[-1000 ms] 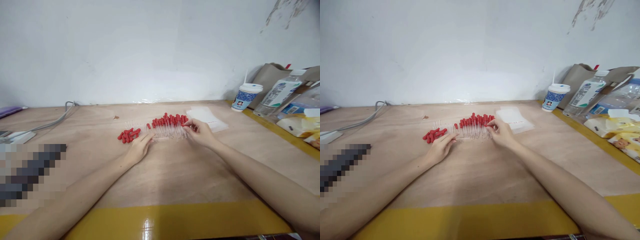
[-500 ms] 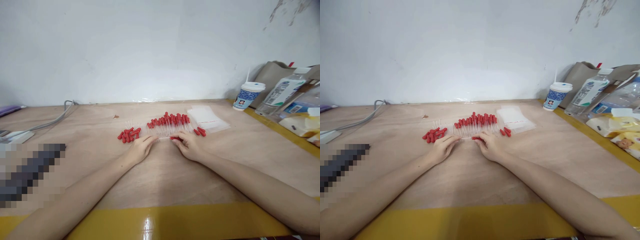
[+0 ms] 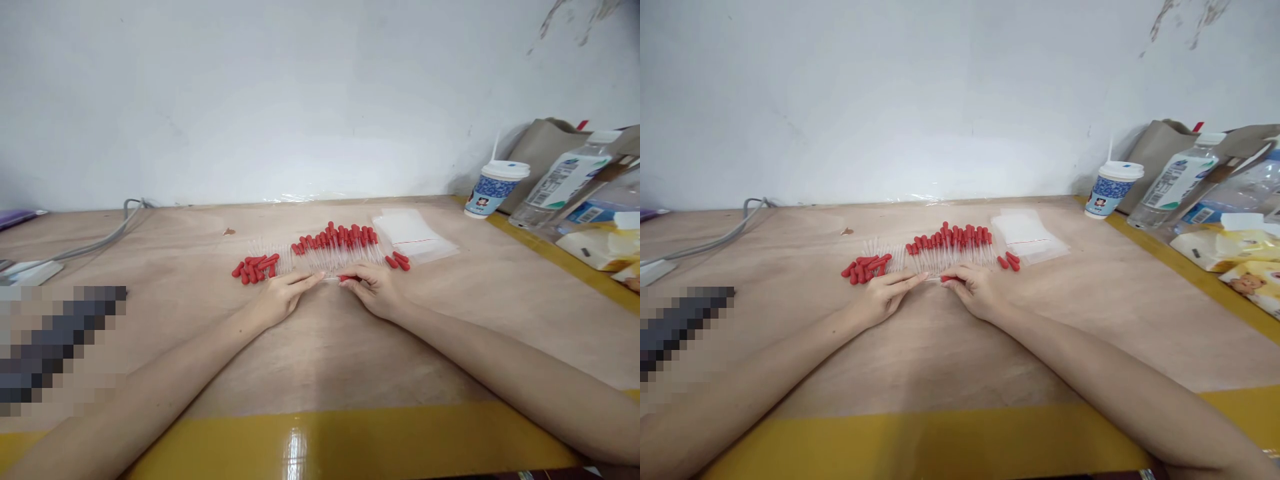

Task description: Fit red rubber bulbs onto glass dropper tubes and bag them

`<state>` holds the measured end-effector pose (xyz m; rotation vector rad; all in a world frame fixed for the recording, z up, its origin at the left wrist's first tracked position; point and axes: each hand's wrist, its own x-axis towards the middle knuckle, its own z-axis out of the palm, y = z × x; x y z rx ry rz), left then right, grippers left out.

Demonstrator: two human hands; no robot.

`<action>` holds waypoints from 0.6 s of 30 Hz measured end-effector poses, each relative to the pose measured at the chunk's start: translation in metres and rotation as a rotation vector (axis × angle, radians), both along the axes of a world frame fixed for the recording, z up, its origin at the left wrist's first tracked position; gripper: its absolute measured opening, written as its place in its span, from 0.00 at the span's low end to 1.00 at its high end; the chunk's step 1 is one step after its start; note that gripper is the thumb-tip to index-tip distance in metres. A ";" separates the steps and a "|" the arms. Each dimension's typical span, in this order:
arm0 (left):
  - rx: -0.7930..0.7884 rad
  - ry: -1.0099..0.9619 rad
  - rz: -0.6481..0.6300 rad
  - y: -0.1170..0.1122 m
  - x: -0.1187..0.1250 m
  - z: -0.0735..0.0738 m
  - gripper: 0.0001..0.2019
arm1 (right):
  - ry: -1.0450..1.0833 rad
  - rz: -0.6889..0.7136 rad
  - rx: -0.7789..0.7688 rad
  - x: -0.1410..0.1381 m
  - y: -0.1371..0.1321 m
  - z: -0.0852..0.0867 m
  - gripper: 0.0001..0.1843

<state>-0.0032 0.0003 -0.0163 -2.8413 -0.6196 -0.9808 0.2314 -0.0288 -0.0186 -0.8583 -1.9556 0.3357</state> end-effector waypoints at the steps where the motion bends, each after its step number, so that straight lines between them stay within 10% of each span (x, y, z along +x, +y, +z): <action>1: 0.006 0.004 -0.005 0.000 0.000 0.000 0.22 | -0.016 0.009 0.016 0.001 0.000 0.000 0.08; 18: 0.111 0.118 0.055 -0.004 0.003 0.004 0.23 | -0.454 -0.086 0.421 0.008 -0.001 -0.005 0.12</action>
